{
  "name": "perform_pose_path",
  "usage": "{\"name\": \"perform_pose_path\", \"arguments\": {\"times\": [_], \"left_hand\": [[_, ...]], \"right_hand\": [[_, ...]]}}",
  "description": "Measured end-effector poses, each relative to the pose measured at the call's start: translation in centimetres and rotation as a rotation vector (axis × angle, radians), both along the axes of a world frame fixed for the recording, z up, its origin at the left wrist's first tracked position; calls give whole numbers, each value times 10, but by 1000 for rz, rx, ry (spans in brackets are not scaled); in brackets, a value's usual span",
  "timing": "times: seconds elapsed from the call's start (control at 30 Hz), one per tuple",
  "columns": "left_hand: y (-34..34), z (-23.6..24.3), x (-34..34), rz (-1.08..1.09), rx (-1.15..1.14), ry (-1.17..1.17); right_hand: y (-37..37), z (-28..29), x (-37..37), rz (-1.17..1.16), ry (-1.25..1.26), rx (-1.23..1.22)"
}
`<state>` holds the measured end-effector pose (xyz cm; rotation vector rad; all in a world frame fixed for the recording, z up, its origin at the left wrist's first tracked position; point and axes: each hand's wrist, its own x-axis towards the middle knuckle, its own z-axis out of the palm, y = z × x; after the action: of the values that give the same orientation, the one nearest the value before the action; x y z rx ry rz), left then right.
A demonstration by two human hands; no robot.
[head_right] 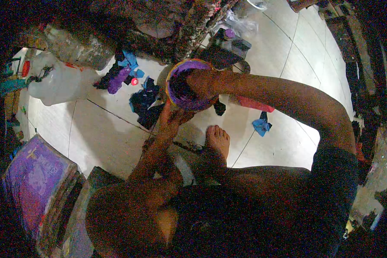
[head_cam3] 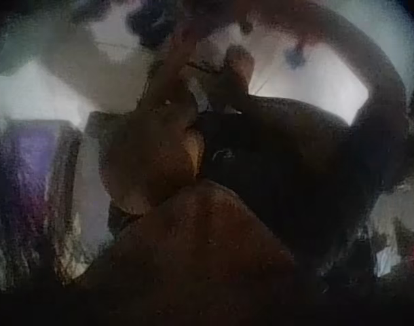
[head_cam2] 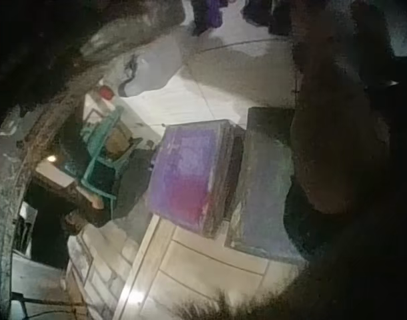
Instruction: The person mixes two colors of ink in a small bowl, pouring red ink into a bowl already containing purple ink and then stirring them together by hand.
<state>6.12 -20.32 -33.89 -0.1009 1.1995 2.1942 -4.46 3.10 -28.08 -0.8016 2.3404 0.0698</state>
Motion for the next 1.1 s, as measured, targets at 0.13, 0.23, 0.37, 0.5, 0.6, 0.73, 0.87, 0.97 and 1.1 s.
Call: {"name": "perform_pose_path", "arguments": {"times": [0.13, 0.23, 0.37, 0.5, 0.6, 0.73, 0.87, 0.97, 1.1], "left_hand": [[-7, -5, 4, 21, -101, 87], [-1, 1, 2, -13, -96, 136], [-3, -10, 4, 2, -79, 112], [-6, -11, 6, 6, -81, 85], [-1, -42, 6, -19, -146, 157], [0, -9, 4, -10, -75, -17], [-2, -8, 5, 18, -41, 4], [-3, -5, 3, 2, -34, 83], [2, -38, 9, 8, 124, 21]], "right_hand": [[-16, 29, -14, -62, 89, 106], [-21, 25, 5, -191, -14, -9], [-26, 31, -2, -148, 17, 99], [-25, 36, -10, -152, 77, 155], [16, -30, -17, -349, -62, -116], [26, -65, -9, -369, -49, -247], [-12, 15, -3, -27, 211, 129], [3, 26, -8, -19, 75, 184], [-28, 22, 2, -93, 57, 107]]}}
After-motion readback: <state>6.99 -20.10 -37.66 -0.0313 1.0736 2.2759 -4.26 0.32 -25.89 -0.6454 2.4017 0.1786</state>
